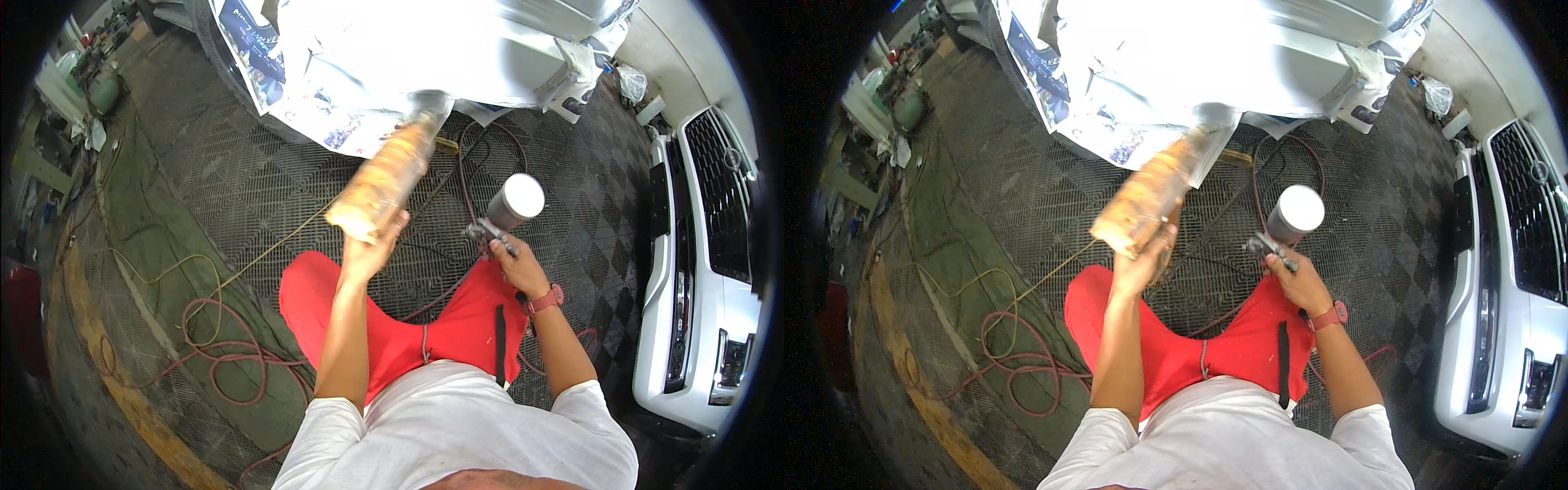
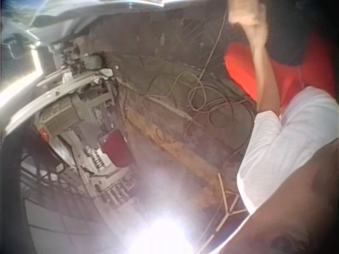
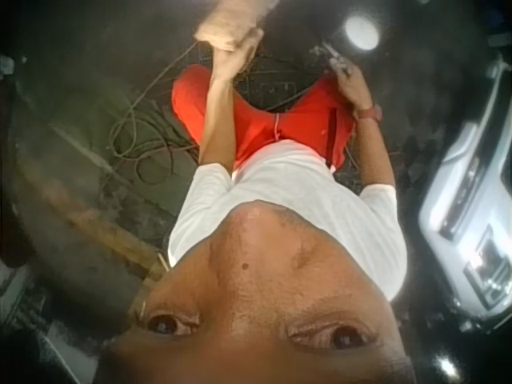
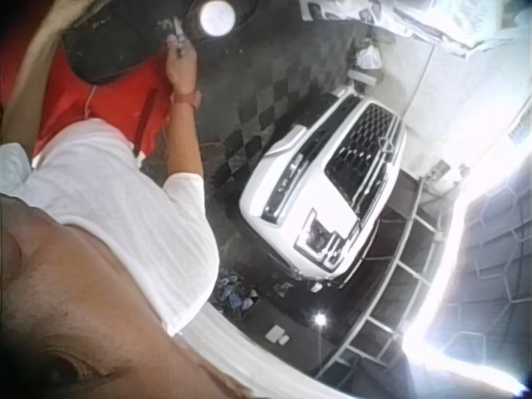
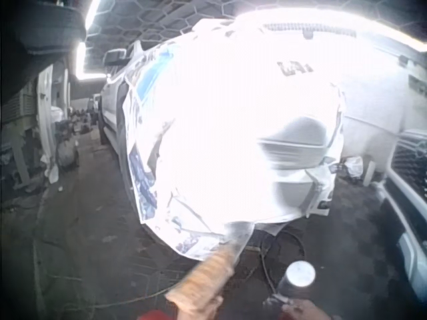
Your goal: The person uses a spray gun to apply white paint to a car bumper that is covered with newspaper. They hold a heat gun in the other hand and occasionally use it to warm the surface while spraying. The person moves around the bumper to cover different areas.
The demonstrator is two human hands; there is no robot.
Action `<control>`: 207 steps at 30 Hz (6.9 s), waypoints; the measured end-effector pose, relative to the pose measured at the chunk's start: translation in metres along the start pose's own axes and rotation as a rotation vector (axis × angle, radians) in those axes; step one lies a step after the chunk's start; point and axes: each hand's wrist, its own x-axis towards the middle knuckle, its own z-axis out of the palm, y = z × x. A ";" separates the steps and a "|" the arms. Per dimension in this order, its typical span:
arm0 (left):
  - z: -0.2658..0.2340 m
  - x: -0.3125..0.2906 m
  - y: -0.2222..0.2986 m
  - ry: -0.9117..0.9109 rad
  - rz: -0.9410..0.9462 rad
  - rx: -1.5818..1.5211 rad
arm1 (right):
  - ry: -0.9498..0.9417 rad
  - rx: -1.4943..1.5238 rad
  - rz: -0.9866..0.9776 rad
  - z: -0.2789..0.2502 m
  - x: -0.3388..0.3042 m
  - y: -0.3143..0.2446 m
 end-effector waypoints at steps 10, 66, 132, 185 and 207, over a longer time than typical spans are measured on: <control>-0.016 -0.002 0.001 0.339 0.023 -0.244 | 0.334 0.241 -0.392 0.001 -0.011 -0.177; -0.064 -0.042 -0.040 0.438 -0.028 -0.319 | 0.471 -0.171 -0.718 0.058 0.065 -0.252; -0.063 -0.078 -0.030 0.367 -0.227 0.034 | 0.321 -0.368 -0.616 0.015 0.166 0.007; -0.075 -0.068 -0.047 0.427 -0.143 0.063 | 0.687 0.017 -0.683 0.220 0.223 -0.073; -0.090 -0.061 -0.063 0.354 -0.212 0.028 | 0.433 0.355 -0.540 0.185 0.131 -0.129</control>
